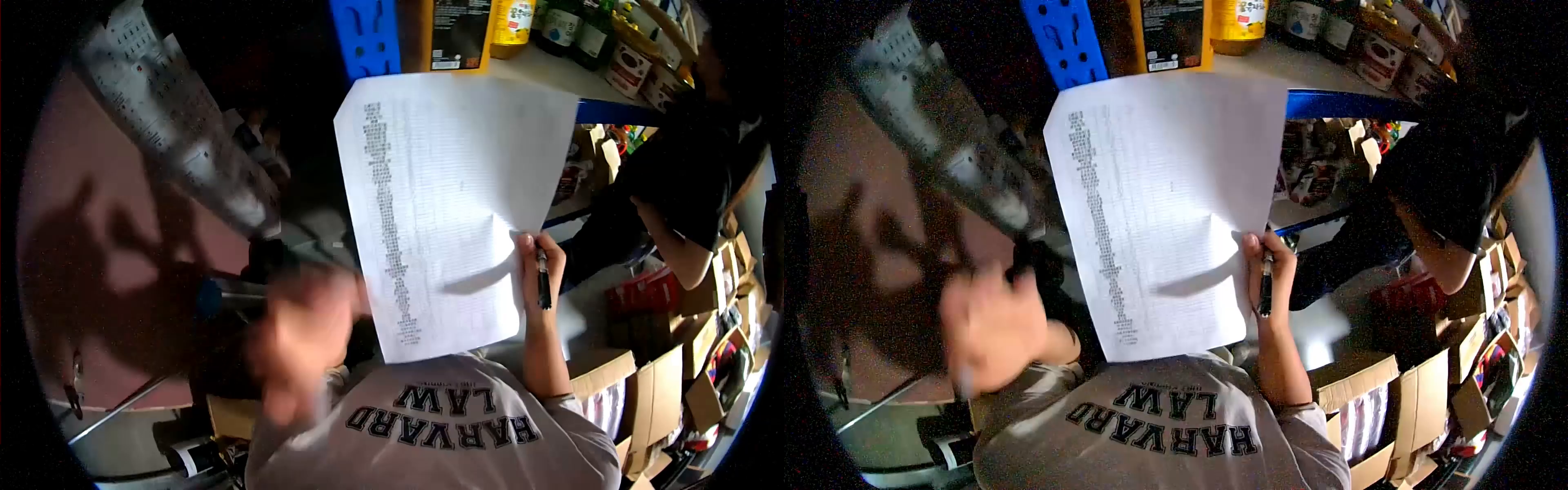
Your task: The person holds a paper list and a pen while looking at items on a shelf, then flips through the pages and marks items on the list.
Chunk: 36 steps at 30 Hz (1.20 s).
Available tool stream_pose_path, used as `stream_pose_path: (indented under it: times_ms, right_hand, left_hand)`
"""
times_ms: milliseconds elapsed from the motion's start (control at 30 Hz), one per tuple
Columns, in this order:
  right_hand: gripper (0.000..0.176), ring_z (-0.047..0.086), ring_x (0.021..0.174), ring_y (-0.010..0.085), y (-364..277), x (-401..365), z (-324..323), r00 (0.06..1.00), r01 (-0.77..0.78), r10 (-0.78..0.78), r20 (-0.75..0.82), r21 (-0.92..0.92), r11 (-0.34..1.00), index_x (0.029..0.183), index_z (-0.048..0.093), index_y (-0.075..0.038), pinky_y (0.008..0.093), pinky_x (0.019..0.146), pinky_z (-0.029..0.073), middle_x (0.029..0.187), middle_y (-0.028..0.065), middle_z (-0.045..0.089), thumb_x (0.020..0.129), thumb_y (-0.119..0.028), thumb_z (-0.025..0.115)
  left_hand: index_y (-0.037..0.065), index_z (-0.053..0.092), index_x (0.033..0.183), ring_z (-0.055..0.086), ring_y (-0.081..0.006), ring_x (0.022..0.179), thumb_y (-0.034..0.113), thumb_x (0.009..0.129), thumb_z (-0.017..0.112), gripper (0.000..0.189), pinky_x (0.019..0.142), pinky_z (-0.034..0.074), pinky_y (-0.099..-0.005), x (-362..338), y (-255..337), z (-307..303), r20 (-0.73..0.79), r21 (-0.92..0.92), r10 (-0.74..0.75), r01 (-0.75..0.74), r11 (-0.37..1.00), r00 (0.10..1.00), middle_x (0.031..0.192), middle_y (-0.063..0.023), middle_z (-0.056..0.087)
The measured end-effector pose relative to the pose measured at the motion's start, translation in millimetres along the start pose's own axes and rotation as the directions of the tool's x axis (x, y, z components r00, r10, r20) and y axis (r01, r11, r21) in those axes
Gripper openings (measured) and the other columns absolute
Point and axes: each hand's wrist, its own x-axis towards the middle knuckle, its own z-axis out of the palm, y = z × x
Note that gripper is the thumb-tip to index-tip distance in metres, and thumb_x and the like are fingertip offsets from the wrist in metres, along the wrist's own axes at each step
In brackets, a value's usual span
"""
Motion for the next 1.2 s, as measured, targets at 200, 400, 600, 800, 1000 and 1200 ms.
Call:
stream_pose_path:
  times_ms: [200, 400, 600, 800, 1000, 1200]
  right_hand:
    - [0.025, 0.033, 0.051, 0.0032, 1, 2, 5, 1.0, -0.009, 0.009, 0.002, 0.026, 1.0, 0.067, 0.05, 0.0, 0.0178, 0.046, 0.026, 0.055, -0.0043, 0.042, 0.079, -0.023, 0.051]
    - [0.026, 0.031, 0.051, 0.0033, -4, 8, 11, 0.999, 0.032, -0.03, -0.03, 0.07, 0.997, 0.064, 0.049, 0.001, 0.018, 0.046, 0.025, 0.053, -0.0049, 0.04, 0.079, -0.021, 0.051]
    - [0.025, 0.032, 0.052, 0.0042, -14, 12, 9, 0.997, 0.068, -0.065, -0.05, 0.068, 0.995, 0.068, 0.051, 0.002, 0.0187, 0.047, 0.026, 0.055, -0.0038, 0.042, 0.079, -0.021, 0.05]
    - [0.027, 0.033, 0.054, 0.0049, -23, 17, 7, 0.991, 0.071, -0.054, -0.126, 0.133, 0.989, 0.07, 0.053, 0.002, 0.0189, 0.048, 0.027, 0.057, -0.0032, 0.044, 0.078, -0.024, 0.053]
    - [0.027, 0.033, 0.056, 0.0049, -27, 21, 5, 0.979, 0.109, -0.099, -0.181, 0.049, 0.993, 0.068, 0.052, 0.001, 0.0184, 0.051, 0.026, 0.058, -0.0036, 0.043, 0.077, -0.025, 0.053]
    - [0.026, 0.033, 0.055, 0.0045, -36, 17, 18, 0.952, 0.141, -0.133, -0.275, 0.008, 0.99, 0.068, 0.052, 0.001, 0.0183, 0.05, 0.026, 0.057, -0.0035, 0.044, 0.078, -0.023, 0.053]
  left_hand:
    - [0.023, 0.034, 0.118, 0.015, -0.0128, 0.12, 0.032, 0.082, 0.039, 0.038, 0.089, 0.022, -0.0534, -13, 52, 28, 0.365, -0.486, 0.176, 0.026, 0.874, 0.914, 0.128, 0.0036, 0.024]
    - [0.021, 0.038, 0.114, 0.015, -0.0111, 0.12, 0.027, 0.082, 0.04, 0.034, 0.09, 0.027, -0.048, -1, 50, 23, 0.4, -0.558, 0.17, 0.092, 0.825, 0.901, 0.128, 0.0018, 0.024]
    - [0.014, 0.036, 0.114, 0.02, -0.0159, 0.117, 0.027, 0.078, 0.044, 0.04, 0.089, 0.027, -0.0434, -3, 45, 19, 0.382, -0.534, 0.148, 0.087, 0.841, 0.912, 0.127, -0.0056, 0.024]
    - [0.006, 0.035, 0.114, 0.026, -0.0208, 0.114, 0.028, 0.074, 0.048, 0.047, 0.088, 0.027, -0.0388, -13, 31, -7, 0.043, -0.15, -0.034, 0.04, 0.988, 0.999, 0.126, -0.013, 0.024]
    - [0.0, 0.037, 0.11, 0.043, -0.0157, 0.092, 0.021, 0.073, 0.051, 0.045, 0.071, 0.035, -0.0253, -36, -8, -28, -0.401, 0.245, -0.546, 0.661, 0.71, 0.735, 0.107, -0.0149, 0.043]
    - [-0.002, 0.051, 0.086, 0.039, -0.0019, 0.056, 0.014, 0.075, 0.052, 0.019, 0.05, 0.031, -0.0166, -53, -9, -35, -0.394, -0.059, -0.775, 0.828, 0.558, 0.494, 0.064, 0.0013, 0.049]
